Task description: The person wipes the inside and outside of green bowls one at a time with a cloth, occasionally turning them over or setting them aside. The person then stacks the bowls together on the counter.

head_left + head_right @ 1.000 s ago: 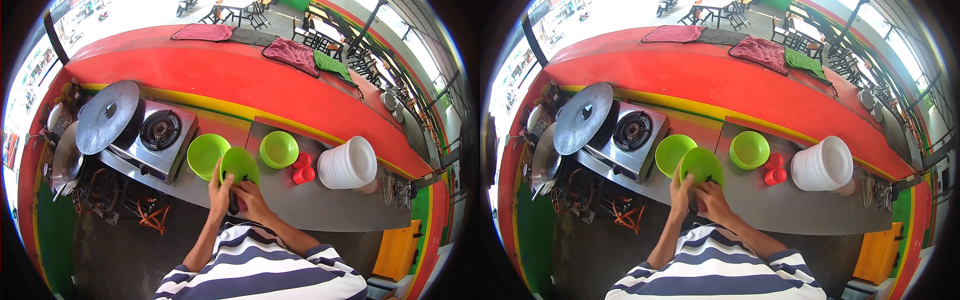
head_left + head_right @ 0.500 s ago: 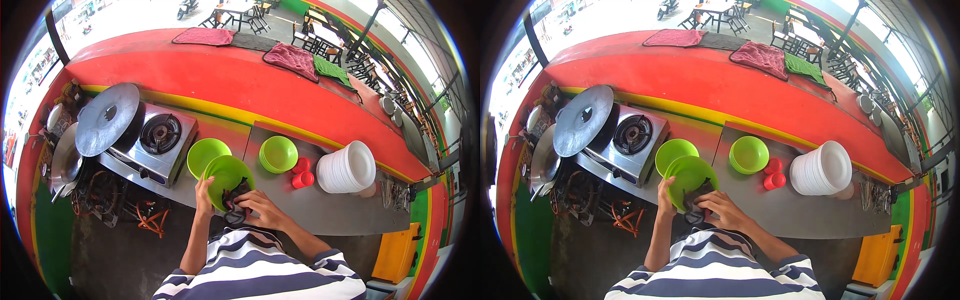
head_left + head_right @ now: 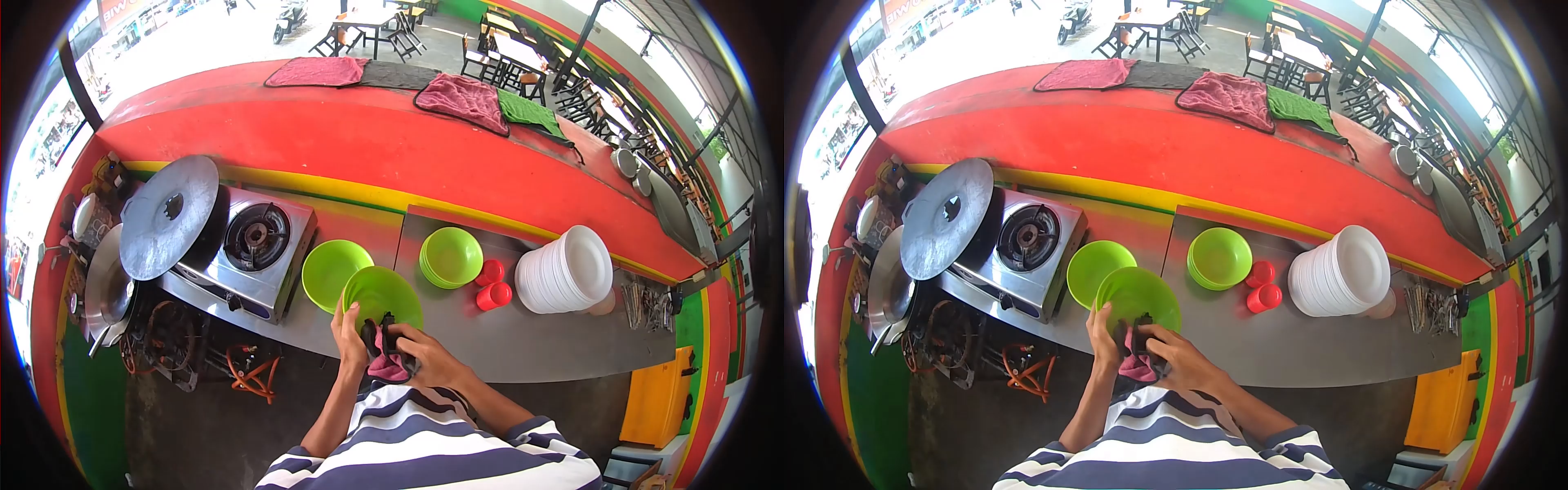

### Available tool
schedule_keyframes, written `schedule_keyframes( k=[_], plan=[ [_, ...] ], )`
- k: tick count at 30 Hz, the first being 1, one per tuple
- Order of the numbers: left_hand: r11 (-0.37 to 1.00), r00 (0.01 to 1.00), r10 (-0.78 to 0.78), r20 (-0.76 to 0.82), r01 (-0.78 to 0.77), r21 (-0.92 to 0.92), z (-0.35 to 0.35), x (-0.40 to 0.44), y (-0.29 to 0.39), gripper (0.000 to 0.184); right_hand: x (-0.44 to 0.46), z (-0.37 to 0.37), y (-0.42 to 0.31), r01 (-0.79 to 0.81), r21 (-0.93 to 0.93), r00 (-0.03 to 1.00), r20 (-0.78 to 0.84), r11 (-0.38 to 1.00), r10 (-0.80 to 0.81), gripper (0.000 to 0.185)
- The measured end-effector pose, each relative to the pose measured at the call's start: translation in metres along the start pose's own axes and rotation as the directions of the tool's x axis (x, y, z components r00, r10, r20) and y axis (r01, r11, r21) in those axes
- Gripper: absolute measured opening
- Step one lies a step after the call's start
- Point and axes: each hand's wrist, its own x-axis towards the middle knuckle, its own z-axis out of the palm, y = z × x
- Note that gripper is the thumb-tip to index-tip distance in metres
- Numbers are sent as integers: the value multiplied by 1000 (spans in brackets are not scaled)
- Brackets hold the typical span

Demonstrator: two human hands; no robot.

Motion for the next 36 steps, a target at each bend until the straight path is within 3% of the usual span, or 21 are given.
schedule_keyframes(
  k=[4,7,8,11,15,18,20,24,26,28,29,31,32,35,36],
  plan=[
    [1000,1000,-7,0,7,-6,2,3,-1,49,-5,-7,7,17,81,1000,18,997,-19,41],
    [997,998,57,19,-58,42,6,6,-6,49,-4,3,14,-195,269,972,-75,943,223,43],
    [994,997,79,16,-80,80,11,3,-2,49,-8,16,27,-204,338,943,-186,919,277,50],
    [970,984,178,31,-180,161,23,-2,11,50,3,19,7,-182,306,921,-280,934,271,57],
    [963,982,178,60,-186,196,19,3,3,51,2,24,10,-385,-2,910,-168,923,380,70],
    [957,975,188,117,-209,199,22,1,22,52,-8,27,40,-183,-141,952,-272,973,139,69],
    [983,984,114,139,-131,126,16,6,29,53,-8,22,48,-72,-218,948,-318,973,-1,64],
    [991,976,53,213,-77,107,19,6,38,58,-9,20,49,-61,-274,948,-317,960,-30,62],
    [959,960,132,247,-187,212,25,-3,30,62,-3,22,38,-84,-250,932,-363,965,-13,57],
    [835,916,293,274,-385,394,28,-14,9,67,-1,30,36,-185,-99,935,-325,978,144,59],
    [870,932,267,245,-342,355,25,-14,2,66,-2,34,36,-240,-23,929,-296,971,222,60],
    [927,958,208,196,-257,273,24,-13,3,65,-5,38,36,-198,-39,938,-298,979,178,52],
    [914,963,199,180,-249,320,23,-13,7,61,-5,39,37,-179,-46,941,-300,983,157,49],
    [968,968,108,227,-154,197,10,-3,17,58,-11,31,48,6,-177,957,-285,984,-57,55],
    [957,963,109,247,-169,234,8,-1,21,59,-12,28,56,41,-217,956,-275,975,-101,55]
  ],
)
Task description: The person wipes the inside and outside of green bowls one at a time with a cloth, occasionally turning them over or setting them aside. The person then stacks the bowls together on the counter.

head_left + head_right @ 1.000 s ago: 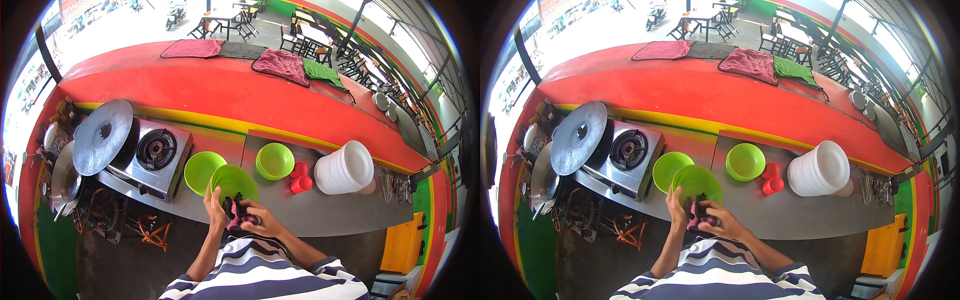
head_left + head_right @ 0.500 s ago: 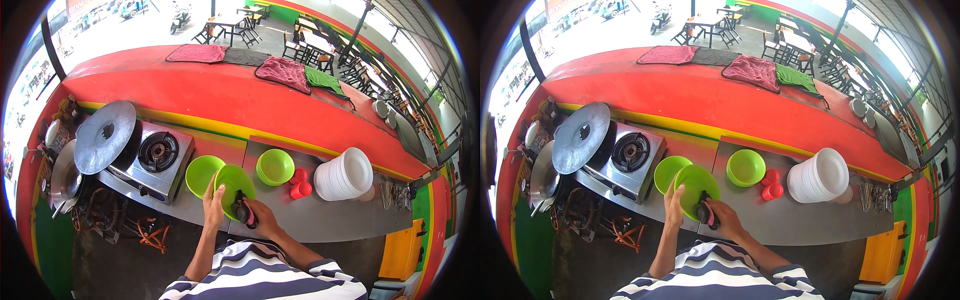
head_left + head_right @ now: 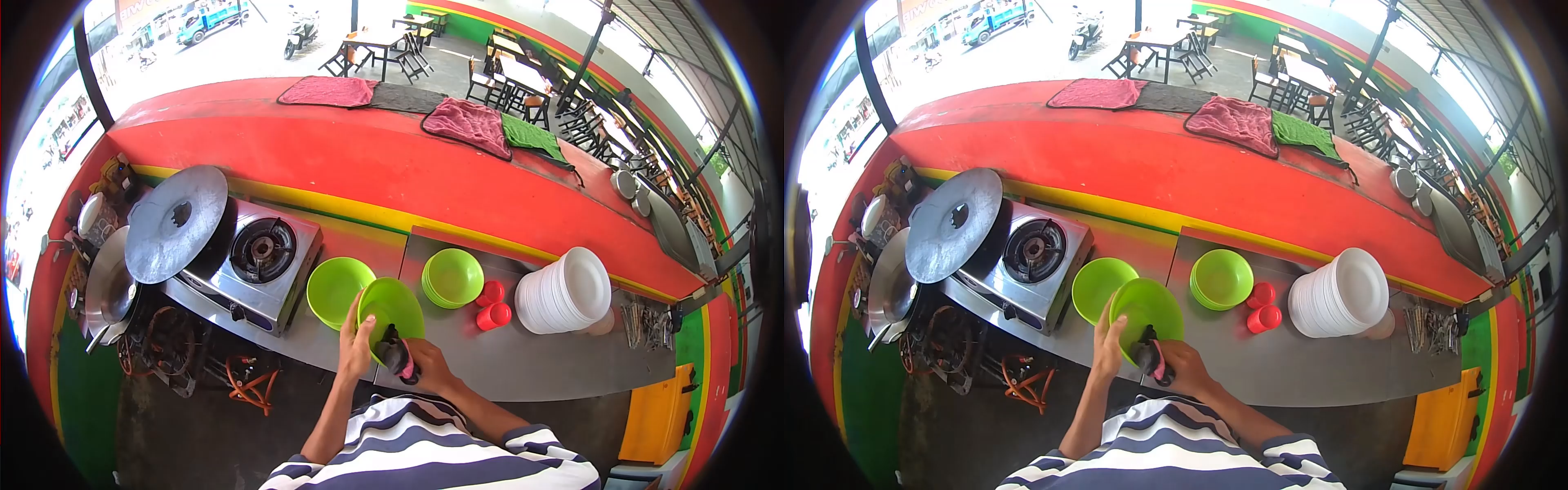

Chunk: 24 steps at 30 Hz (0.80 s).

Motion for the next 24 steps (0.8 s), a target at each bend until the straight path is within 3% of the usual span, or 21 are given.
schedule_keyframes(
  k=[3,5,8,11,14,17,20,23,24],
  plan=[
    [992,998,18,65,-26,123,-5,4,11,61,1,-1,13,81,-79,997,-9,994,-82,55],
    [996,998,52,36,-55,73,1,2,8,64,3,5,5,58,-114,997,-36,992,-63,55],
    [993,999,46,22,-48,107,10,-8,-1,67,8,15,-17,-98,31,994,-54,995,100,56],
    [998,999,-13,32,11,64,-2,-6,-9,65,3,21,-18,-119,119,992,-19,986,123,60],
    [997,993,-74,89,75,0,-20,1,0,60,1,9,-3,7,24,998,54,1000,-9,65],
    [995,993,-52,104,42,95,-14,4,16,62,3,6,3,43,-46,998,52,998,-40,66],
    [977,988,143,60,-150,154,4,-6,10,64,7,16,-1,-47,-24,997,-66,999,46,59],
    [997,997,74,36,-73,-28,5,-7,-9,66,18,21,-26,-95,-20,989,-112,995,92,59],
    [996,996,64,57,-67,63,-2,-4,-13,64,12,24,-21,-98,-15,993,-73,995,96,62]
  ],
)
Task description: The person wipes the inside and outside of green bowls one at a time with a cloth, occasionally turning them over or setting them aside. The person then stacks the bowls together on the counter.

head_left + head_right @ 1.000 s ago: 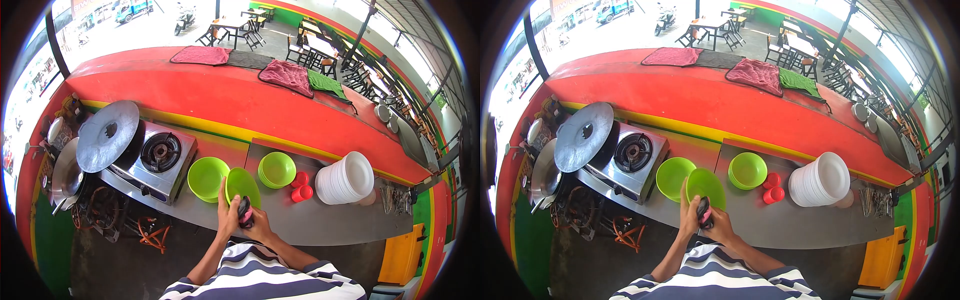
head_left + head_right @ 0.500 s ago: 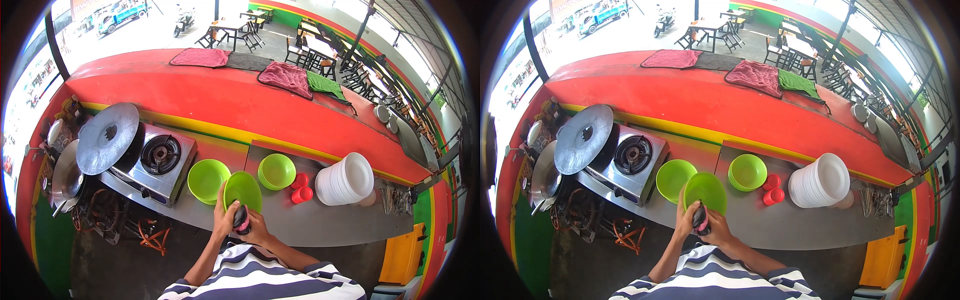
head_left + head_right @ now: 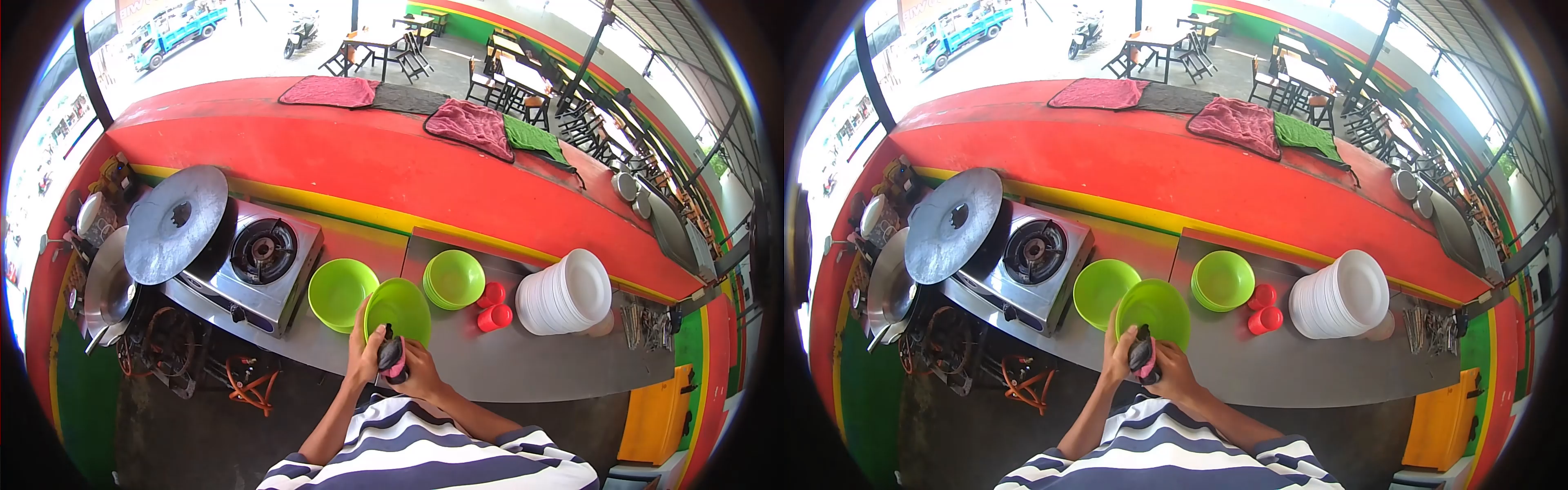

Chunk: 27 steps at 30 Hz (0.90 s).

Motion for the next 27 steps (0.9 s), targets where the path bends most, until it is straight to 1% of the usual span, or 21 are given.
schedule_keyframes(
  k=[3,4,6,7,10,13,14,17,18,20,21,22,23,25,26,27],
  plan=[
    [999,995,-50,83,49,15,-13,9,7,63,-9,-13,22,110,-4,986,128,994,-109,60],
    [997,990,-79,114,77,18,-17,12,10,63,-8,-20,22,78,9,982,170,997,-78,59],
    [991,994,-69,87,58,120,-11,11,24,64,-11,-20,33,75,-35,984,164,997,-69,59],
    [984,995,-60,74,47,171,-6,11,31,64,-12,-21,37,77,-57,985,160,995,-67,59],
    [965,992,96,78,-112,235,10,2,28,65,-14,-13,28,-49,-15,999,-4,999,49,60],
    [956,993,90,76,-108,274,16,1,17,65,-7,-11,1,-71,72,996,-45,995,75,62],
    [964,995,82,63,-96,250,11,4,9,63,-10,-9,8,-35,51,999,-13,998,36,64],
    [998,991,-35,125,28,57,-8,14,4,63,-16,-20,27,87,-25,991,105,996,-84,64],
    [996,986,-93,139,91,18,-12,15,8,63,-17,-22,33,88,-31,990,111,996,-85,61],
    [992,988,-74,133,59,112,-6,9,21,65,-16,-24,40,99,-39,988,127,994,-93,54],
    [986,989,-64,130,42,160,-3,8,25,67,-15,-23,38,58,-17,995,87,998,-56,54],
    [986,994,3,113,-21,165,2,3,23,71,-15,-20,33,16,7,999,47,1000,-17,53],
    [972,993,68,101,-89,219,7,0,23,72,-15,-19,27,-27,33,1000,9,999,27,52],
    [921,977,194,90,-213,326,17,-5,22,73,-13,-15,5,-114,145,993,0,983,115,49],
    [945,983,167,78,-182,273,18,-5,19,70,-13,-14,-1,-155,201,987,-2,967,159,48],
    [954,986,138,89,-156,257,14,-3,16,69,-14,-13,0,-137,162,991,27,977,135,51]
  ],
)
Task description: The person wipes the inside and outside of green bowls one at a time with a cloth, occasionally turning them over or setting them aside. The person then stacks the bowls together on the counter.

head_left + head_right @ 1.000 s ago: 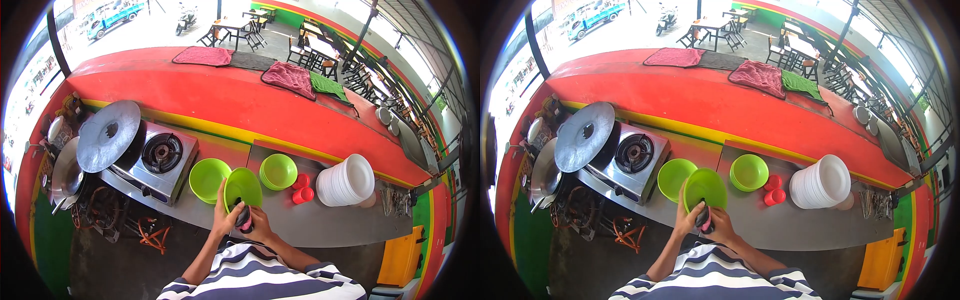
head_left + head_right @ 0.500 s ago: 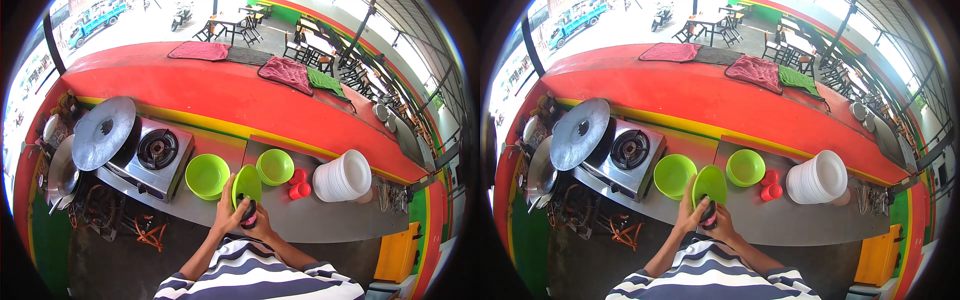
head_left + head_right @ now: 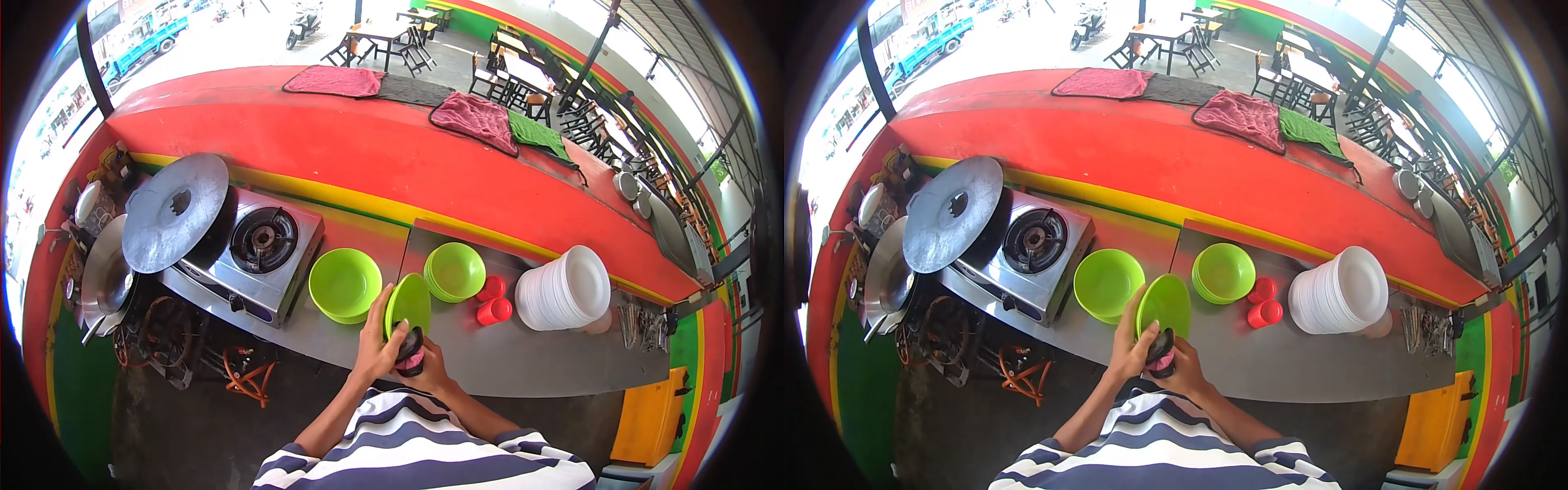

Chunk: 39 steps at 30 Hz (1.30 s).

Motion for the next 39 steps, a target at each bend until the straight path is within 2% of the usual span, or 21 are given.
schedule_keyframes(
  k=[2,3,6,7,9,10,11,12,16,17,19,20,21,24,25,27,30,31,34,37,39],
  plan=[
    [998,998,-48,43,50,-37,-10,4,-6,66,-5,-2,12,39,-83,997,62,996,-34,58],
    [979,989,-133,56,140,-147,-14,6,-6,63,-10,0,37,119,-142,991,73,983,-110,56],
    [937,967,-210,146,241,-253,-27,11,-4,62,-4,-17,40,248,-247,962,178,937,-208,56],
    [936,960,-215,181,255,-241,-28,12,-1,67,-2,-17,35,238,-243,967,148,940,-206,56],
    [961,973,-131,192,172,-216,-24,8,8,71,0,-13,18,217,-233,976,87,948,-202,55],
    [970,976,-92,199,133,-205,-20,5,11,74,-2,-8,11,112,-136,994,33,984,-109,54],
    [994,983,19,181,0,-106,-14,2,-1,79,-4,-1,5,8,-31,1000,-11,999,-9,53],
    [990,985,-13,172,37,-134,-10,0,-6,78,-5,4,-2,-92,79,995,-44,993,95,53],
    [972,973,-124,193,158,-174,-16,4,-8,74,-4,6,-1,-10,9,1000,-9,1000,10,55],
    [959,963,-151,222,197,-202,-21,7,-5,74,-3,0,0,90,-74,996,-3,993,-91,57],
    [937,935,-201,291,270,-221,-33,11,2,74,-4,-11,10,179,-151,983,79,972,-168,56],
    [946,941,-184,286,248,-207,-33,12,4,74,-2,-14,16,226,-186,971,124,956,-206,56],
    [954,946,-167,279,226,-195,-32,12,6,74,-3,-15,17,229,-212,972,111,950,-209,56],
    [969,970,-93,226,140,-205,-19,5,13,75,-2,-9,11,189,-112,981,-11,976,-192,61],
    [970,977,-66,204,110,-215,-13,1,14,75,-1,-7,7,136,-76,990,-18,988,-138,60],
    [966,983,-81,164,119,-231,-5,0,2,75,-1,-3,0,26,-2,999,-27,1000,-26,59],
    [962,985,-124,118,149,-231,-6,2,-6,71,-1,-3,1,34,15,999,10,999,-34,59],
    [956,985,-126,121,154,-251,-11,4,-7,70,1,-6,5,158,-32,987,2,987,-158,59],
    [937,971,-165,175,209,-280,-27,11,-6,67,0,-18,26,269,-276,959,169,923,-229,59],
    [929,960,-203,195,252,-271,-30,14,-5,68,-2,-20,27,225,-319,970,159,921,-182,57],
    [928,960,-221,171,261,-266,-25,14,1,70,0,-19,17,250,-281,967,112,927,-227,55]
  ],
)
